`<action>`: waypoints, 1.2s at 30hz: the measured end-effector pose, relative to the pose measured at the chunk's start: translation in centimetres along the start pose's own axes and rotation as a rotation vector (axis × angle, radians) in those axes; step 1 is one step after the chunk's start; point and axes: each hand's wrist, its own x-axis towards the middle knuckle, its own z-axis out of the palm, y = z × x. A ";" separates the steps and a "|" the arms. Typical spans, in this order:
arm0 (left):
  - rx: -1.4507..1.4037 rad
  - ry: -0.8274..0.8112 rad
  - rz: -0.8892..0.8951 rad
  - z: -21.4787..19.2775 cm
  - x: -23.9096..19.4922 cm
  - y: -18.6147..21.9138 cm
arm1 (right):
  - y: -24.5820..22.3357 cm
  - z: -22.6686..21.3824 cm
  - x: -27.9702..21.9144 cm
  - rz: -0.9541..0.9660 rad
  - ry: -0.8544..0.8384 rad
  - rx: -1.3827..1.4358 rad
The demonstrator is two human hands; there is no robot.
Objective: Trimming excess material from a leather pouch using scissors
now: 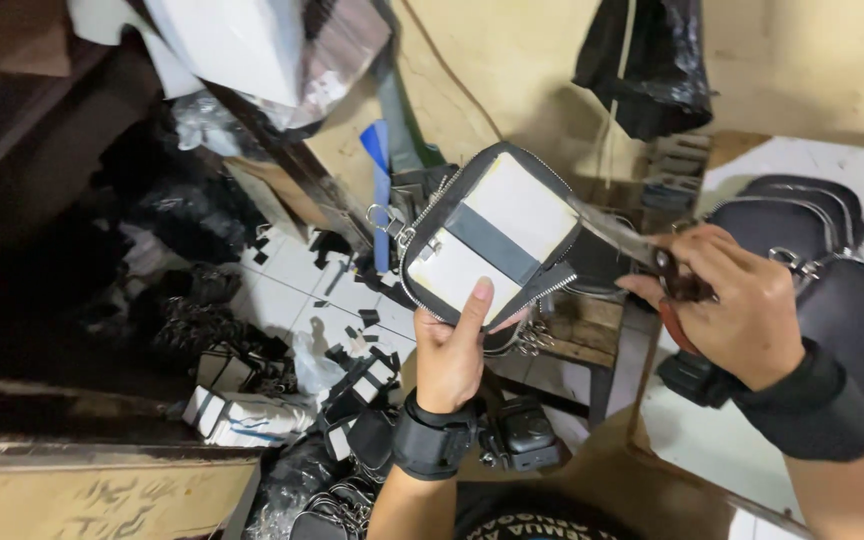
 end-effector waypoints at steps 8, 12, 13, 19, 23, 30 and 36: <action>-0.056 0.107 0.072 0.1 -0.2 1.0 | 0.4 1.4 -0.5 -0.243 -0.101 -0.161; -0.068 0.186 0.108 0.1 -0.4 1.2 | -0.6 1.1 -0.4 -0.334 -0.080 -0.351; -0.071 0.189 0.110 0.1 -0.4 1.2 | -0.2 1.2 -0.7 -0.338 -0.083 -0.351; -0.051 0.188 0.130 0.5 -0.7 1.4 | -0.7 1.3 -1.1 -0.334 -0.073 -0.592; -0.062 0.196 0.155 0.8 -0.7 1.5 | -0.6 1.5 -1.3 -0.323 -0.064 -0.625; -0.053 0.183 0.151 0.7 -0.7 1.6 | -0.7 1.7 -1.3 -0.327 -0.048 -0.611; -0.061 0.185 0.150 0.9 -0.6 1.5 | -1.0 1.7 -1.4 -0.290 -0.060 -0.612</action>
